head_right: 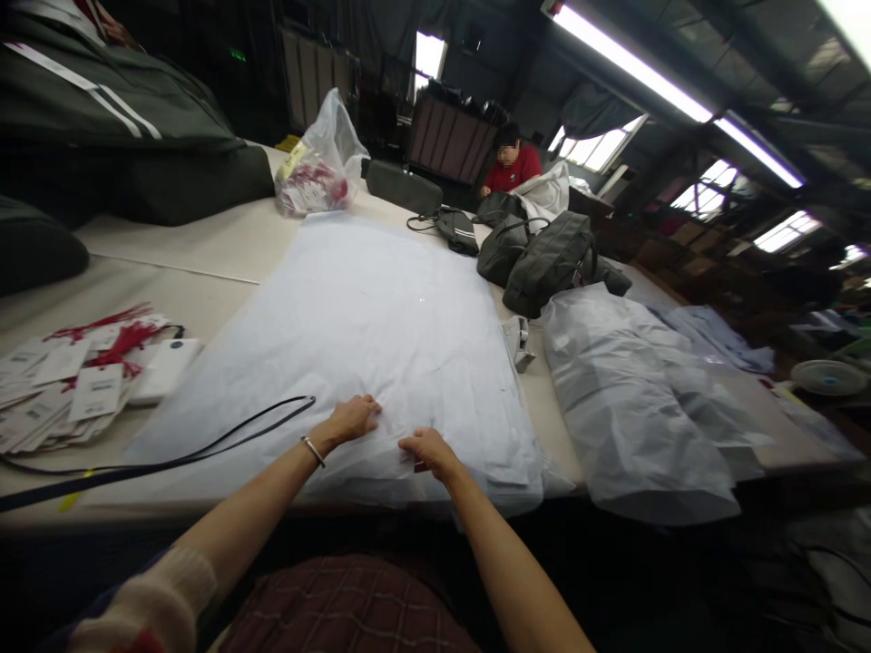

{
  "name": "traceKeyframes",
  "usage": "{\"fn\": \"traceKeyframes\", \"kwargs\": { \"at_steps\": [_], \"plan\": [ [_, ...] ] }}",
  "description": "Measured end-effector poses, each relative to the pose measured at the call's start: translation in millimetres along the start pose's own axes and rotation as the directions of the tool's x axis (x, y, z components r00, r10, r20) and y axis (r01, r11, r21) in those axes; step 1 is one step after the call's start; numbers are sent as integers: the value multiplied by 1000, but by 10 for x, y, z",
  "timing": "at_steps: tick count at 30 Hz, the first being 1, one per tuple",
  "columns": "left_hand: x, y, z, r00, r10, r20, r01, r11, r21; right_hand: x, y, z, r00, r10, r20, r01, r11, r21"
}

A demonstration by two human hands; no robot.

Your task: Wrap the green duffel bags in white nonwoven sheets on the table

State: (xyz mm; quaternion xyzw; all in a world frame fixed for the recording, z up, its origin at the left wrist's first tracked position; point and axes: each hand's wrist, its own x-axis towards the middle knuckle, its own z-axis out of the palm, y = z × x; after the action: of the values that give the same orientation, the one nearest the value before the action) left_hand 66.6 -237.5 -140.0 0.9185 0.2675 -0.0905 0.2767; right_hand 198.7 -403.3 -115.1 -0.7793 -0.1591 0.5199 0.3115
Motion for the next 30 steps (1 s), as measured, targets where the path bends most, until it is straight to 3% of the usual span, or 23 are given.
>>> {"fn": "traceKeyframes", "kwargs": {
  "at_steps": [8,13,17,21,26,30],
  "plan": [
    [-89,11,66,994,97,-42,-90,985,145,-74,558,109,993,79,-83,-78,997,9],
    [-203,240,216,971,226,-77,-204,953,224,35,756,207,987,65,-147,-71,997,-36],
    [-367,458,495,935,353,-23,-338,911,237,84,795,227,985,41,-166,-57,994,-94],
    [-450,483,695,929,369,1,-359,903,237,56,784,177,981,4,-193,-44,978,-204],
    [-443,460,697,942,335,-1,-326,917,230,-92,648,6,946,-194,-258,79,915,-396],
    [-472,547,699,960,281,-16,-269,933,240,-102,571,-205,924,-361,-130,269,851,-450]
  ]
}}
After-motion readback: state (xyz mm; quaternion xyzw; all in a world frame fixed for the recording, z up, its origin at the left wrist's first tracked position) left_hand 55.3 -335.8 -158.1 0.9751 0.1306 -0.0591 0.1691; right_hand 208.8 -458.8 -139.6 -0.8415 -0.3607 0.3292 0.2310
